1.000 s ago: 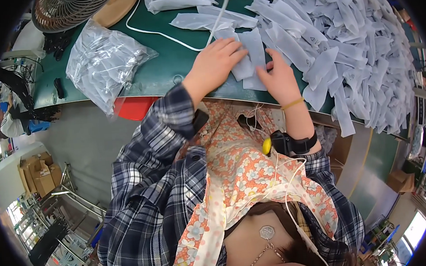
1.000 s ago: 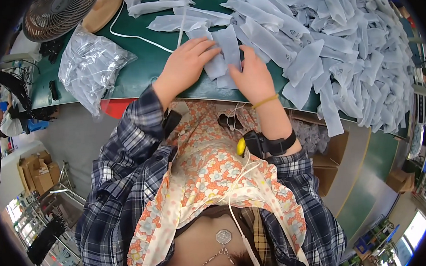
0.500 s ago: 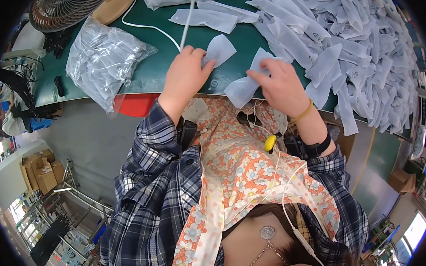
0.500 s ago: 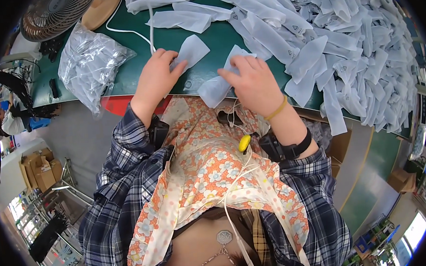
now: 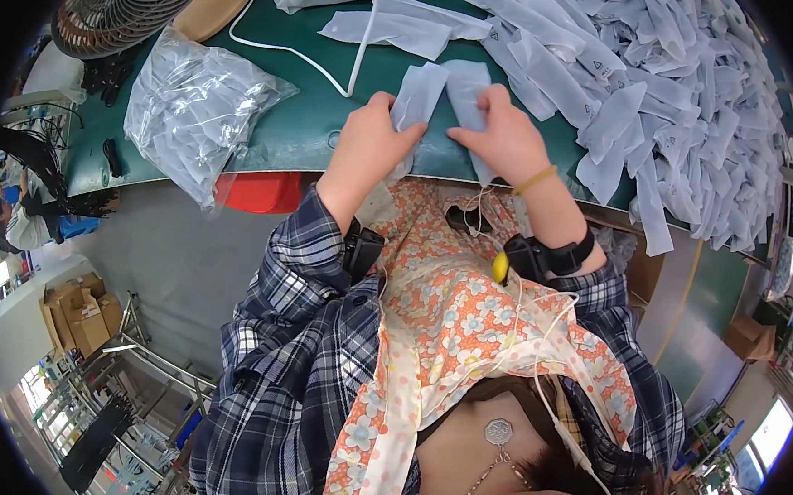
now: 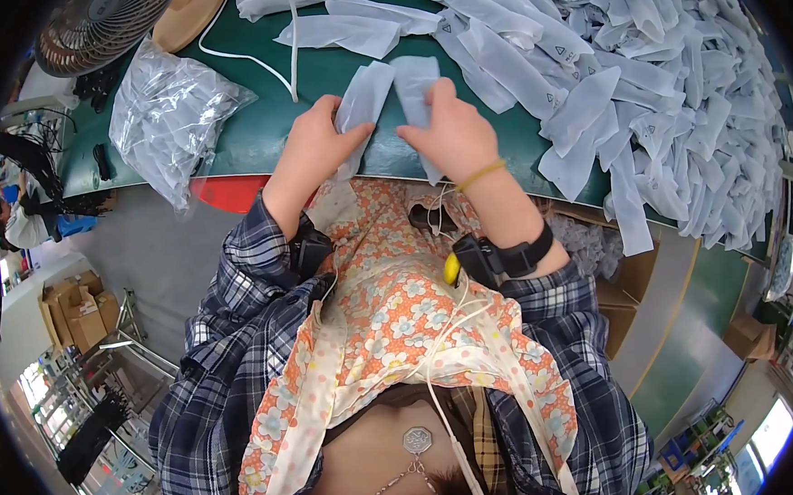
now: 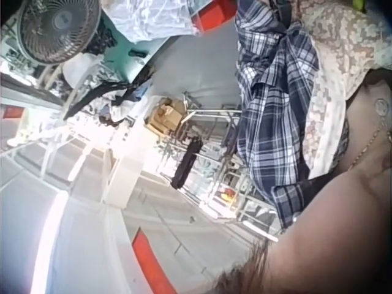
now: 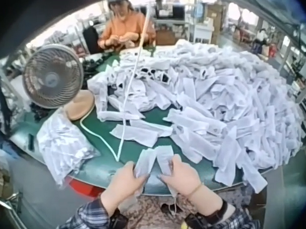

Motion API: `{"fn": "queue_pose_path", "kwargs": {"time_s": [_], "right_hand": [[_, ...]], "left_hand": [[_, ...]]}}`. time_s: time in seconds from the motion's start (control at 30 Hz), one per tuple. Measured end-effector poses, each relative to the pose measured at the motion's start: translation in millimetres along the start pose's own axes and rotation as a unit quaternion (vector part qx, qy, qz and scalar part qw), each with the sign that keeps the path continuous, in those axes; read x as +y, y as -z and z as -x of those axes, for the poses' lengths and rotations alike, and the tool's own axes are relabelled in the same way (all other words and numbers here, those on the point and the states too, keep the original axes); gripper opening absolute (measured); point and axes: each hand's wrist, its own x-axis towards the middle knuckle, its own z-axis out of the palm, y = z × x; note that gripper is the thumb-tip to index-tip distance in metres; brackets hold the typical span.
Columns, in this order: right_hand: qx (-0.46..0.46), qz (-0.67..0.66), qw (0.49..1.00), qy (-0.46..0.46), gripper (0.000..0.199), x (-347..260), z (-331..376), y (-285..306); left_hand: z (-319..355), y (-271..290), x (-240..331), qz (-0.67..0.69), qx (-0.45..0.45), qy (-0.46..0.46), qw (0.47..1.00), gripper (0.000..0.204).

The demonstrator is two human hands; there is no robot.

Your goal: The person picks up a plastic bag, opens it, and places it on the table. They then pick up and fold white foam sleeves one at a time, place the stack into the plastic bag, and put the filled bag into a cardboard box.

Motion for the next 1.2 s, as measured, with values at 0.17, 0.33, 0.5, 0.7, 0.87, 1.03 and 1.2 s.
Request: {"fn": "queue_pose_path", "kwargs": {"time_s": [0.17, 0.33, 0.5, 0.7, 0.87, 1.03, 1.2], "right_hand": [[-0.079, -0.171, 0.982, -0.006, 0.030, -15.0, 1.0, -18.2], [-0.118, -0.391, 0.913, 0.003, 0.025, -4.1, 1.6, -32.4], [-0.173, -0.452, 0.875, 0.004, 0.024, -4.3, -9.9, -32.7], [-0.074, -0.278, 0.949, -0.132, 0.021, -16.0, -71.8, -5.7], [0.134, -0.103, 0.979, 0.114, 0.022, -11.6, -103.8, -18.5], [0.259, -0.242, 0.866, 0.352, 0.019, -36.3, -73.2, 27.2], [0.039, -0.385, 0.917, 0.102, 0.017, -17.8, -54.3, 41.0]], "left_hand": [[9.2, -9.4, 1.7, 0.216, 0.028, 0.017, 0.976, 0.054], [22.1, -4.2, 2.6, 0.134, 0.029, -0.047, 0.989, 0.060], [26.3, -11.0, 4.0, 0.044, 0.081, -0.125, 0.988, 0.069], [26.8, -13.4, 5.0, 0.029, 0.099, -0.093, 0.990, 0.070], [25.4, -12.6, 7.7, 0.035, 0.087, -0.095, 0.991, 0.070], [27.5, -12.4, 5.1, 0.047, 0.089, -0.088, 0.991, 0.069], [25.7, -13.1, 4.5, 0.038, 0.092, -0.088, 0.991, 0.068]]}}
